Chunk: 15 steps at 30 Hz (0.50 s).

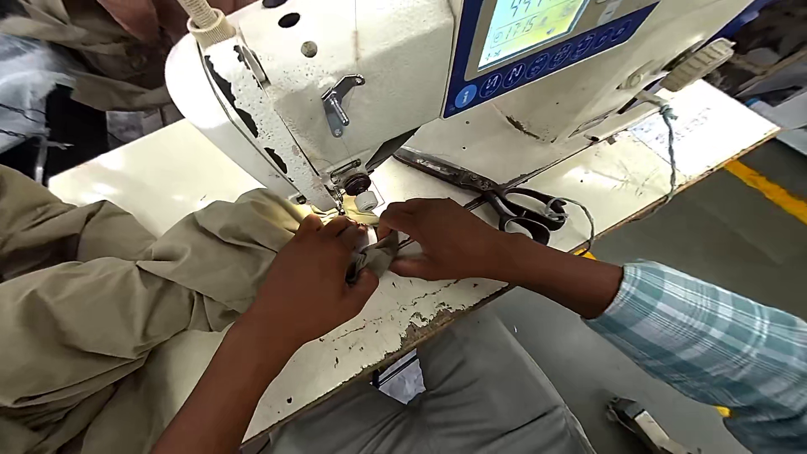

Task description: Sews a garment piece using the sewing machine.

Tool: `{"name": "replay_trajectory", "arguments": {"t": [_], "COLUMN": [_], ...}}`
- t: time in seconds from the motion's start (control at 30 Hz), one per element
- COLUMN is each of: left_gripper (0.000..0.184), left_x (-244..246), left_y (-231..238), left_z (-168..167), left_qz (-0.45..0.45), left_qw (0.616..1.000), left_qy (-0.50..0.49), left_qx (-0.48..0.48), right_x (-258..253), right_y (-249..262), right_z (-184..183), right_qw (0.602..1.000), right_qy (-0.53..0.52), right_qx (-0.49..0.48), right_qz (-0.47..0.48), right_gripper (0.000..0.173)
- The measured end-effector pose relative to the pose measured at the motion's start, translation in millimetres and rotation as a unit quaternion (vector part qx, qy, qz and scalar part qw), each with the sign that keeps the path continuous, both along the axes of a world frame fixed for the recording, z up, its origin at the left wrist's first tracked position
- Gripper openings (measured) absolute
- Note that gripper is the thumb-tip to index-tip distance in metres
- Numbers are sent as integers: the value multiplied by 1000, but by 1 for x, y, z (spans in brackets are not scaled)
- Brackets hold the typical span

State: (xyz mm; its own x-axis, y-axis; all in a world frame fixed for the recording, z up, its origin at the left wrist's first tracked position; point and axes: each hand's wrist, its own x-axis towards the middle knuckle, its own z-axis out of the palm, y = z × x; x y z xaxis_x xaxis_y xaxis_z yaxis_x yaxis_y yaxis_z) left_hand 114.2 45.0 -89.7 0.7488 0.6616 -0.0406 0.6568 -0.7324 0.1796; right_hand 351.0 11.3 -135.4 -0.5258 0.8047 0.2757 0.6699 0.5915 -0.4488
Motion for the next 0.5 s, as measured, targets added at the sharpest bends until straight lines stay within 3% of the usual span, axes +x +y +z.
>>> {"name": "replay_trajectory", "arguments": {"t": [0.07, 0.2, 0.27, 0.37, 0.5], "left_gripper": [46, 47, 50, 75, 64], "left_x": [-2, -7, -7, -7, -2], "left_y": [4, 11, 11, 5, -9], "left_z": [1, 5, 6, 4, -2], "left_qz": [-4, -18, -25, -25, 19], "left_qw": [1000, 998, 998, 999, 999], "left_qy": [-11, -31, -24, 10, 26], "left_qx": [-14, -47, -49, -32, -5], "right_x": [0, -1, -8, -15, -27], "right_y": [8, 9, 6, 1, -12], "right_z": [-5, -17, -19, -18, -20], "right_qw": [999, 995, 996, 996, 990], "right_qy": [28, 93, 88, 82, 114], "right_qx": [16, -29, -19, -12, -56], "right_qz": [20, 31, 10, -17, -57], "right_gripper": [30, 49, 35, 16, 18]}}
